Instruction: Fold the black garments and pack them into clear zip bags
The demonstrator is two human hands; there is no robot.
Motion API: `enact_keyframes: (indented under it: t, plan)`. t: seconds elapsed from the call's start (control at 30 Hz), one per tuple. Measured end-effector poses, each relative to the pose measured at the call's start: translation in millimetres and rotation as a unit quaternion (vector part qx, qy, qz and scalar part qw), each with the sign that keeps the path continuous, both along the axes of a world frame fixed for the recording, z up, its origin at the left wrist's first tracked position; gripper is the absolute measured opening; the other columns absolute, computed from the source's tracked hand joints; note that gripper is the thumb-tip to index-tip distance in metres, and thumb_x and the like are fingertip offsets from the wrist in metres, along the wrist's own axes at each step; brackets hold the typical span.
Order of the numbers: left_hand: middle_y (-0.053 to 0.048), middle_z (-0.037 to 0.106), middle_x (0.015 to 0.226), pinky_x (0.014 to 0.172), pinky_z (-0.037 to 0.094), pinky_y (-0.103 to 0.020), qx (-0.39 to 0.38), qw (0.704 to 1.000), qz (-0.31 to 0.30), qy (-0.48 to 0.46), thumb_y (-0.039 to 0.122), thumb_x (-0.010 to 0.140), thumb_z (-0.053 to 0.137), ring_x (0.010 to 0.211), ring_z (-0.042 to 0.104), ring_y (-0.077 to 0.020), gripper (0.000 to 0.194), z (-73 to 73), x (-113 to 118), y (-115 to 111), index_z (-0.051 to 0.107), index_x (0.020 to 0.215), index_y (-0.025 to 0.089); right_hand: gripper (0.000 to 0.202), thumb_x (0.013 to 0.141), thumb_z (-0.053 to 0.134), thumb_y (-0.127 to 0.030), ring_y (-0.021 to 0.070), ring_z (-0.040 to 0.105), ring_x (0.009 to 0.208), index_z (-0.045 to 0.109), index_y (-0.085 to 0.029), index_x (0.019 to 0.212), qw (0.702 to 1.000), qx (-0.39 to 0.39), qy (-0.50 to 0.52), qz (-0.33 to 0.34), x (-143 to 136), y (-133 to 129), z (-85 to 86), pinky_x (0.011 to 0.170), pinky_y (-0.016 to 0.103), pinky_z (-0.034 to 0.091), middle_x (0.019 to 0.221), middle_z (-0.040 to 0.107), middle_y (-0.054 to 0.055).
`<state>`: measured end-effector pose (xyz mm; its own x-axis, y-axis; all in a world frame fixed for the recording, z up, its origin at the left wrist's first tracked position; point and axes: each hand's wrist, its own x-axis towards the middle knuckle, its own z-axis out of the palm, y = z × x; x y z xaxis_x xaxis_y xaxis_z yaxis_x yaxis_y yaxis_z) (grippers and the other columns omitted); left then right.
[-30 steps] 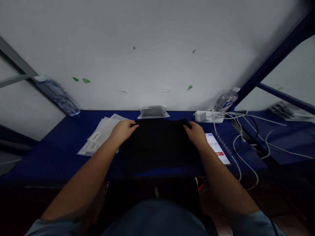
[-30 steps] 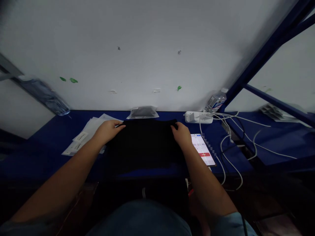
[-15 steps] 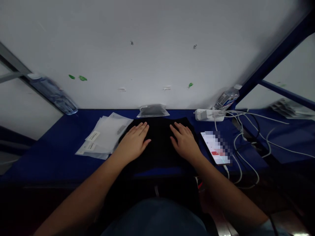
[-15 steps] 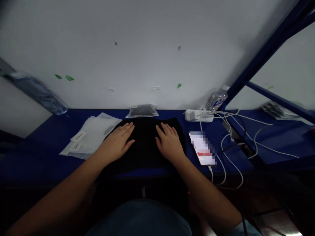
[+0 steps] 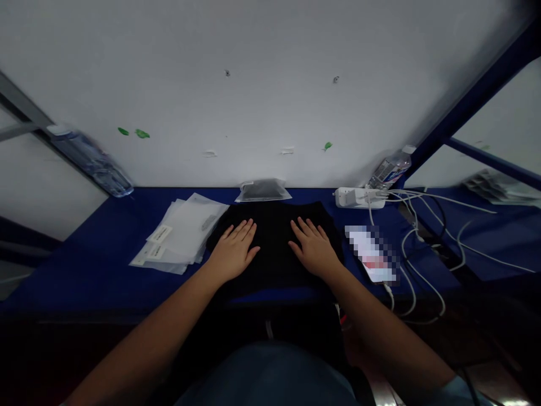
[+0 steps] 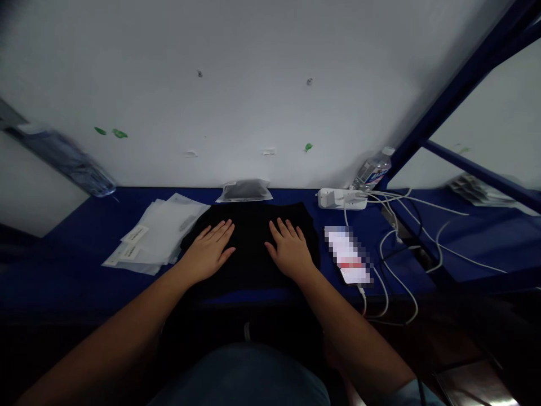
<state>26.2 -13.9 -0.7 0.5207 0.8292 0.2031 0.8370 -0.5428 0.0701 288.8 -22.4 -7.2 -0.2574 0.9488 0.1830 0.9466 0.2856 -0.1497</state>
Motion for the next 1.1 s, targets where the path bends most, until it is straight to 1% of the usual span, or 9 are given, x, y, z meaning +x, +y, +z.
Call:
enact_keyframes:
  t: [0.2, 0.3, 0.43, 0.57, 0.63, 0.73, 0.87, 0.97, 1.1]
  plan:
    - [-0.016, 0.036, 0.162, 0.122, 0.028, -0.051, -0.004, 1.000, 0.001, 0.008, 0.051, 0.103, 0.038, 0.151, 0.033, -0.0290, 0.065, 1.5, -2.7, 0.5, 0.033, 0.156, 0.015, 0.077, 0.094, 0.056, -0.057, 0.0353, 0.027, 0.152, 0.035, -0.020, 0.158, 0.999, -0.032, -0.010, 0.031, 7.6, -1.9, 8.0, 0.121, 0.056, 0.027, 0.165, 0.030, 0.014]
    - [-0.015, 0.031, 0.164, 0.123, 0.027, -0.050, -0.005, 1.000, -0.015, 0.010, 0.059, 0.097, 0.046, 0.152, 0.030, -0.0298, 0.079, 2.2, -5.6, 0.6, 0.024, 0.159, 0.016, 0.078, 0.093, 0.058, -0.053, 0.0324, 0.025, 0.153, 0.032, -0.020, 0.159, 0.997, -0.042, -0.021, 0.059, 14.1, -3.5, 9.2, 0.122, 0.054, 0.027, 0.166, 0.028, 0.013]
    - [-0.015, 0.029, 0.165, 0.123, 0.024, -0.051, 0.005, 1.000, -0.027, 0.006, 0.051, 0.098, 0.049, 0.152, 0.029, -0.0297, 0.077, 3.2, -6.8, -0.7, 0.020, 0.161, 0.017, 0.074, 0.095, 0.055, -0.047, 0.0312, 0.026, 0.153, 0.030, -0.018, 0.159, 0.996, -0.033, -0.031, 0.073, 18.3, -5.3, 7.1, 0.122, 0.054, 0.028, 0.166, 0.028, 0.013]
    - [-0.013, 0.031, 0.165, 0.124, 0.020, -0.053, 0.015, 0.998, -0.063, 0.008, 0.039, 0.099, 0.047, 0.153, 0.028, -0.0282, 0.066, 6.6, -6.4, -3.9, 0.027, 0.159, 0.018, 0.075, 0.095, 0.056, -0.045, 0.0320, 0.029, 0.152, 0.031, -0.015, 0.158, 0.996, -0.018, -0.040, 0.079, 22.5, -7.1, 6.6, 0.121, 0.053, 0.030, 0.165, 0.031, 0.015]
    - [-0.011, 0.034, 0.164, 0.125, 0.021, -0.051, 0.013, 0.996, -0.084, 0.009, 0.033, 0.098, 0.047, 0.152, 0.030, -0.0264, 0.063, 8.9, -6.6, -5.4, 0.030, 0.157, 0.018, 0.071, 0.095, 0.055, -0.041, 0.0315, 0.032, 0.151, 0.033, -0.014, 0.158, 0.995, -0.012, -0.045, 0.082, 26.0, -9.3, 8.0, 0.121, 0.052, 0.032, 0.163, 0.035, 0.016]
    - [-0.011, 0.036, 0.163, 0.125, 0.023, -0.049, 0.011, 0.995, -0.102, 0.004, 0.029, 0.097, 0.047, 0.151, 0.033, -0.0245, 0.061, 10.7, -7.6, -6.3, 0.034, 0.155, 0.017, 0.065, 0.093, 0.051, -0.026, 0.0303, 0.037, 0.148, 0.037, -0.013, 0.156, 0.994, -0.003, -0.062, 0.093, 31.3, -14.7, 10.8, 0.119, 0.052, 0.035, 0.160, 0.040, 0.016]
    - [-0.015, 0.038, 0.161, 0.123, 0.029, -0.046, 0.003, 0.995, -0.102, 0.002, 0.029, 0.099, 0.045, 0.149, 0.036, -0.0250, 0.056, 8.1, -8.9, -4.1, 0.038, 0.152, 0.012, 0.075, 0.080, 0.048, -0.007, 0.0294, 0.039, 0.148, 0.039, -0.012, 0.154, 0.990, 0.011, -0.093, 0.103, 35.8, -20.9, 12.4, 0.118, 0.051, 0.037, 0.161, 0.039, 0.016]
    - [-0.016, 0.039, 0.160, 0.122, 0.031, -0.045, -0.002, 0.995, -0.100, -0.001, 0.029, 0.102, 0.041, 0.149, 0.037, -0.0252, 0.053, 5.2, -9.2, -2.2, 0.040, 0.151, 0.010, 0.074, 0.078, 0.044, 0.000, 0.0283, 0.041, 0.147, 0.043, -0.009, 0.152, 0.989, 0.026, -0.121, 0.078, 37.8, -20.3, 11.6, 0.117, 0.049, 0.039, 0.158, 0.043, 0.016]
    - [-0.015, 0.040, 0.160, 0.121, 0.033, -0.045, 0.002, 0.995, -0.104, -0.011, 0.030, 0.104, 0.037, 0.149, 0.038, -0.0237, 0.051, 6.1, -7.8, -2.8, 0.040, 0.151, 0.011, 0.063, 0.084, 0.040, 0.001, 0.0277, 0.048, 0.142, 0.051, -0.006, 0.146, 0.987, 0.056, -0.141, 0.047, 43.1, -18.1, 11.8, 0.116, 0.046, 0.042, 0.153, 0.050, 0.016]
